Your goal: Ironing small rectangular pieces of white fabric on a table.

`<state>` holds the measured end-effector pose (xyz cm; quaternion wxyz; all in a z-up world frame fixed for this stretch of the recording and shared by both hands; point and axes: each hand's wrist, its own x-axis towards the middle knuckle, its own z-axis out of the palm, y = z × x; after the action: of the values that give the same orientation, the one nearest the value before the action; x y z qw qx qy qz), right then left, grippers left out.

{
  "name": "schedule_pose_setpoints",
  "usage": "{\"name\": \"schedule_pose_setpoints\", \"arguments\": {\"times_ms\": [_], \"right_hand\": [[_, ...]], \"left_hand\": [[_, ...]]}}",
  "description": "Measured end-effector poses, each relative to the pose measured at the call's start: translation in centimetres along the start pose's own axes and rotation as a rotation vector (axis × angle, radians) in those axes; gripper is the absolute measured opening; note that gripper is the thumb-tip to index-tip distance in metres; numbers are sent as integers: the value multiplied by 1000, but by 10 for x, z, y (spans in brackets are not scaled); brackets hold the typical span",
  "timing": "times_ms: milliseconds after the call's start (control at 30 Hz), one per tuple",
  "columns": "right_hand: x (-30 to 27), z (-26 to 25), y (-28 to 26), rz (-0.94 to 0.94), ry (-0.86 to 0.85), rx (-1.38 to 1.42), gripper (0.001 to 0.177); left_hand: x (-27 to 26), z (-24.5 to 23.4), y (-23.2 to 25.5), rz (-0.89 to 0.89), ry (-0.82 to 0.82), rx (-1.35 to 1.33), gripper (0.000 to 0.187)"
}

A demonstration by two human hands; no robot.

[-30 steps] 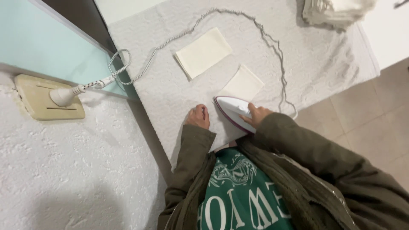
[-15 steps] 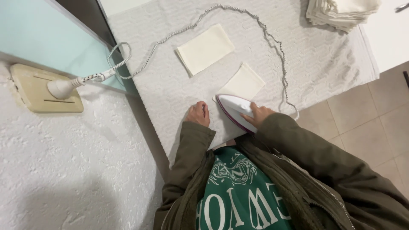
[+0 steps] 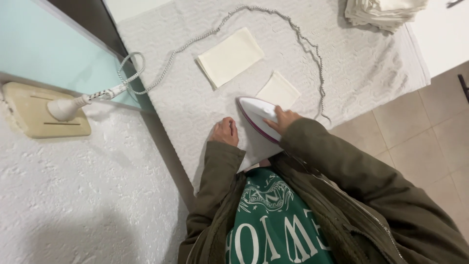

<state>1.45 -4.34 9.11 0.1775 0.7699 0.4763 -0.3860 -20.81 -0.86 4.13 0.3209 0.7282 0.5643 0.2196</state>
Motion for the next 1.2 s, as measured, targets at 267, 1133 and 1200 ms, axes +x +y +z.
{"name": "schedule_pose_setpoints", "arguments": {"times_ms": [267, 1133, 1200], "right_hand": [[9, 9, 36, -34, 77, 18, 62], [14, -22, 33, 70, 71, 101, 64], [32, -10, 46, -30, 260, -7, 64]], "left_hand": [[1, 4, -9, 29, 25, 58, 9], [0, 27, -21, 566, -80, 113, 40], [0, 25, -21, 555, -95, 116, 39]]}}
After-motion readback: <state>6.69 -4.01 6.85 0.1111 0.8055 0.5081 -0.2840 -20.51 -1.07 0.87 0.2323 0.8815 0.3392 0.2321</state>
